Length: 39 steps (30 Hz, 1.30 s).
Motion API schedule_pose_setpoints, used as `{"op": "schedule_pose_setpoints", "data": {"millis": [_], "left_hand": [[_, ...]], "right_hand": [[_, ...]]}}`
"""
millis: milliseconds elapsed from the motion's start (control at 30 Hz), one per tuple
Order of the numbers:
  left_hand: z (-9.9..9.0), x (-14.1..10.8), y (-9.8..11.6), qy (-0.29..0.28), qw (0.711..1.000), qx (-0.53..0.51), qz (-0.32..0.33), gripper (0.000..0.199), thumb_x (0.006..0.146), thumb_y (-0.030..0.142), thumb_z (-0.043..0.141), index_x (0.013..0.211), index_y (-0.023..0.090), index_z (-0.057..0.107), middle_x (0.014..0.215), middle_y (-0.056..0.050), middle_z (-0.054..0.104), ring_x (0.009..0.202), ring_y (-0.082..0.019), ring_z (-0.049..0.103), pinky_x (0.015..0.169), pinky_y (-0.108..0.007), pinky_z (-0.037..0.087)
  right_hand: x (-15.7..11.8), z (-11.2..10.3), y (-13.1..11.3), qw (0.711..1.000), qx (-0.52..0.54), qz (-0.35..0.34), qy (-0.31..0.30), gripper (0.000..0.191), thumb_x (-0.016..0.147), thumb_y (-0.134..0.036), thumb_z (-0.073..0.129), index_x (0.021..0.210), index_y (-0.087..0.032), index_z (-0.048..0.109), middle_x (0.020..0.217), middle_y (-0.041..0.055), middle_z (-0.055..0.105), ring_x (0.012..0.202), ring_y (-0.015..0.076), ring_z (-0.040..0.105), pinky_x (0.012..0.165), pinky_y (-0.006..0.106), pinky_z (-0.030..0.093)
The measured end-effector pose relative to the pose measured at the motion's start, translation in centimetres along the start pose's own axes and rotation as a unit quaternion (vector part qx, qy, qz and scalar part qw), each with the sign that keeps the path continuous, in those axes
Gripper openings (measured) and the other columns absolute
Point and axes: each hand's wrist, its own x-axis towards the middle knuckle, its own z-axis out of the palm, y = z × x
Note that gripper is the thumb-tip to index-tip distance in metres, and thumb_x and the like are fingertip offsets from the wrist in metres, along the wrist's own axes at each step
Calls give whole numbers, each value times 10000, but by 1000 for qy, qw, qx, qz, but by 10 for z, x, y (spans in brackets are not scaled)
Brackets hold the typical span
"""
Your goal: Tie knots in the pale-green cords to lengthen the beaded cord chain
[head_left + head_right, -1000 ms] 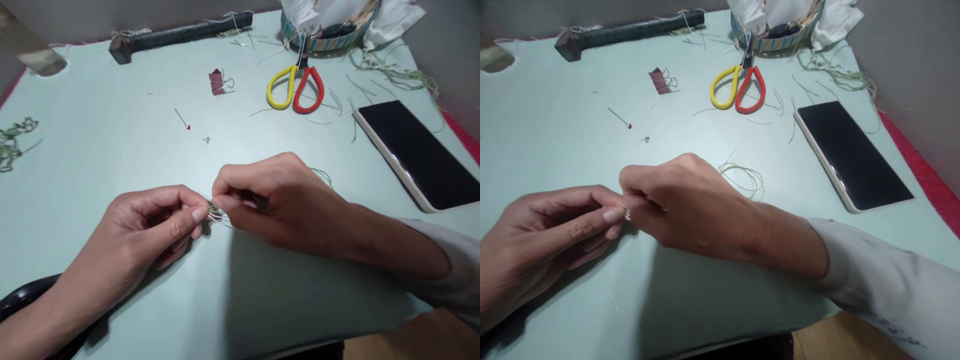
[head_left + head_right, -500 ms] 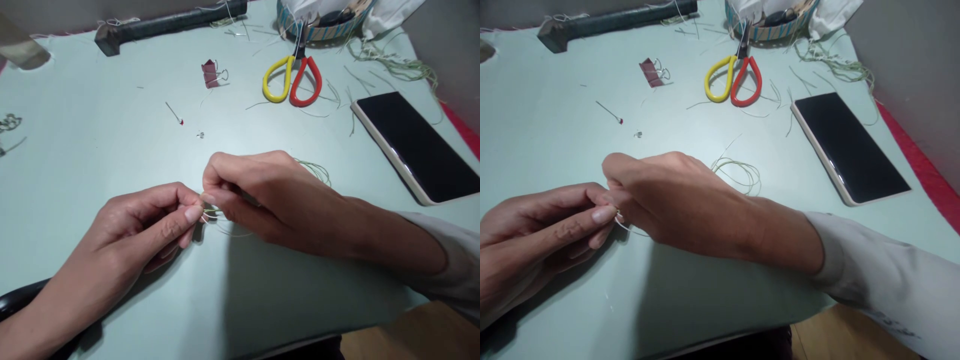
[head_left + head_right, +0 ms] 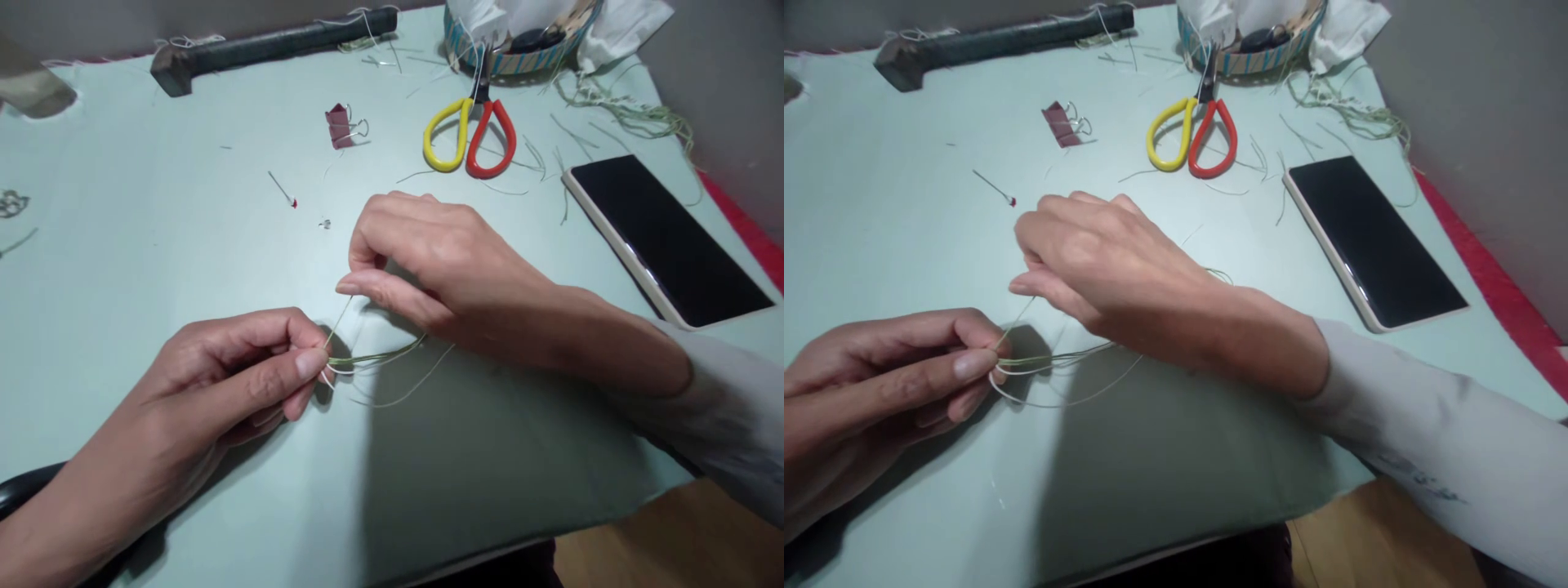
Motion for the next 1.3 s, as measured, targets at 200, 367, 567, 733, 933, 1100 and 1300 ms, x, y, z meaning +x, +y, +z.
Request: {"op": "schedule_pose_setpoints", "data": {"millis": [200,367,567,733,933,1100,1300], "left_hand": [[-6,6,-11,-10,998,-59,22,322,889,525,906,743,256,804,618,30,523,566,-101,320,479,-271,188],[-2,6,-10,4,996,-78,30,312,917,496,890,728,265,799,607,34,546,568,-100,328,495,-270,228],[-4,6,-10,10,997,-75,28,263,894,462,909,746,262,823,612,26,574,559,-95,330,480,-277,205],[-4,7,-11,9,996,-80,28,265,909,494,911,785,269,844,647,18,614,568,-88,353,480,-255,234],[-4,7,-11,29,996,-73,39,255,847,473,951,744,262,851,617,5,610,537,-87,388,450,-214,274],[-4,9,-11,23,995,-77,62,242,832,440,948,716,250,851,574,-1,600,504,-81,387,424,-187,298],[-4,7,-11,18,994,-96,41,243,826,434,958,734,235,855,558,4,589,510,-75,387,432,-168,314]], "right_hand": [[-14,2,-5,994,-22,-56,89,222,1082,-116,477,1070,-167,693,1102,75,724,980,210,611,873,376,439],[-26,10,-26,994,79,-71,-21,169,1091,-266,620,1161,-135,700,1031,64,771,879,190,649,798,348,492],[-25,14,-30,984,169,16,-61,130,1008,-99,548,1012,-174,654,792,-37,676,625,81,505,607,250,389],[-26,7,-28,974,214,49,-64,183,1073,-224,503,936,-203,622,627,-86,501,544,73,378,545,254,299],[-27,6,-30,976,204,55,-51,259,1089,-229,481,845,-218,567,625,-72,490,574,79,392,568,274,265],[-27,4,-28,971,221,58,-64,281,1090,-220,477,827,-210,575,633,-75,468,595,78,380,616,284,277],[-24,5,-25,946,303,83,-77,259,1056,-269,550,805,-210,576,586,-115,372,538,55,324,608,274,290]]}}
